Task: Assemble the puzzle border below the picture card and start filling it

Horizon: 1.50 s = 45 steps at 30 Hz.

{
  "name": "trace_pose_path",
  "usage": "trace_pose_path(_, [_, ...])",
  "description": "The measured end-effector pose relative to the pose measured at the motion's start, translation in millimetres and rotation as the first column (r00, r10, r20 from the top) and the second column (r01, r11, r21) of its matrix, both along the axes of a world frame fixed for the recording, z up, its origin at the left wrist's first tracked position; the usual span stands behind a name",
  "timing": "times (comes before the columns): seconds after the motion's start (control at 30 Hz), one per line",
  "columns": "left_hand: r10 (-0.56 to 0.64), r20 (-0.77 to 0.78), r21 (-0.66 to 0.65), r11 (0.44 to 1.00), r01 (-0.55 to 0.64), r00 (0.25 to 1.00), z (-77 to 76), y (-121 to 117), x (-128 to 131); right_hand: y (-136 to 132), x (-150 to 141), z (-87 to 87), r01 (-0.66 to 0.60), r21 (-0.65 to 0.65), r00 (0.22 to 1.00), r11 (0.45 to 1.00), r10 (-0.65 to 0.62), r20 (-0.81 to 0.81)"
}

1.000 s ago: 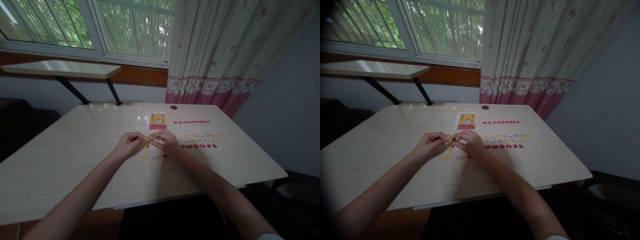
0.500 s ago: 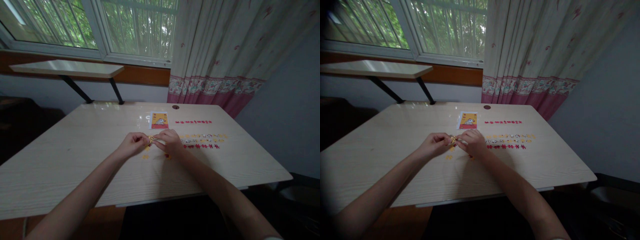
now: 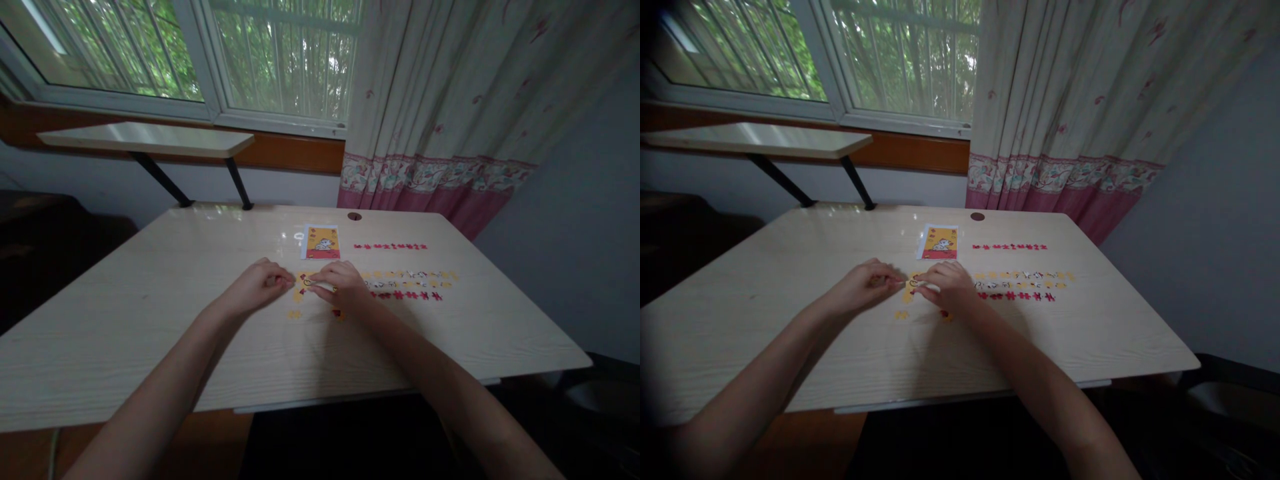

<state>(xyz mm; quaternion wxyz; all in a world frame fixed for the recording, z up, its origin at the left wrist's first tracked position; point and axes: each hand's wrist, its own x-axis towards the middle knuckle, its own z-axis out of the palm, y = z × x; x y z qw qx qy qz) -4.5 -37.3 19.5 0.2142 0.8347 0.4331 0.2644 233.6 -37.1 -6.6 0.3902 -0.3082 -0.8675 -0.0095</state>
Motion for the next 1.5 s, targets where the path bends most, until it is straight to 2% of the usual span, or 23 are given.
trace_pose_path(0.1, [-0.063, -0.078, 0.043, 0.997, 0.067, 0.995, 0.7, 0.5, 0.5, 0.2, 0.0, -0.7, 0.000, -0.033, 1.000, 0.999, 0.001, 0.011])
trace_pose_path(0.33, [-0.138, -0.176, 0.040, 0.988, 0.147, 0.975, -7.3, 3.1, 1.6, 1.7, -0.9, -3.1, -0.005, -0.027, 1.000, 1.000, 0.005, -0.012])
trace_pose_path(0.47, [-0.141, -0.199, 0.046, 0.987, 0.153, 0.970, -9.1, 3.1, 2.9, 2.8, 0.9, -4.0, -0.016, -0.046, 1.000, 0.999, 0.016, 0.004])
trace_pose_path(1.07, [-0.119, -0.213, 0.025, 0.992, 0.127, 0.970, -0.3, -2.4, 8.1, 2.3, 6.8, 0.3, 0.012, -0.186, 0.991, 0.983, 0.014, 0.137])
trace_pose_path(1.3, [-0.112, -0.198, 0.019, 0.993, 0.118, 0.974, 1.7, -2.7, 6.1, 1.0, 8.7, 4.6, -0.028, -0.203, 0.982, 0.979, 0.064, 0.175])
trace_pose_path(1.5, [-0.225, -0.186, -0.067, 0.974, 0.216, 0.956, 5.8, -8.1, 4.1, 4.4, 14.9, 6.4, -0.021, -0.215, 0.980, 0.976, 0.062, 0.189])
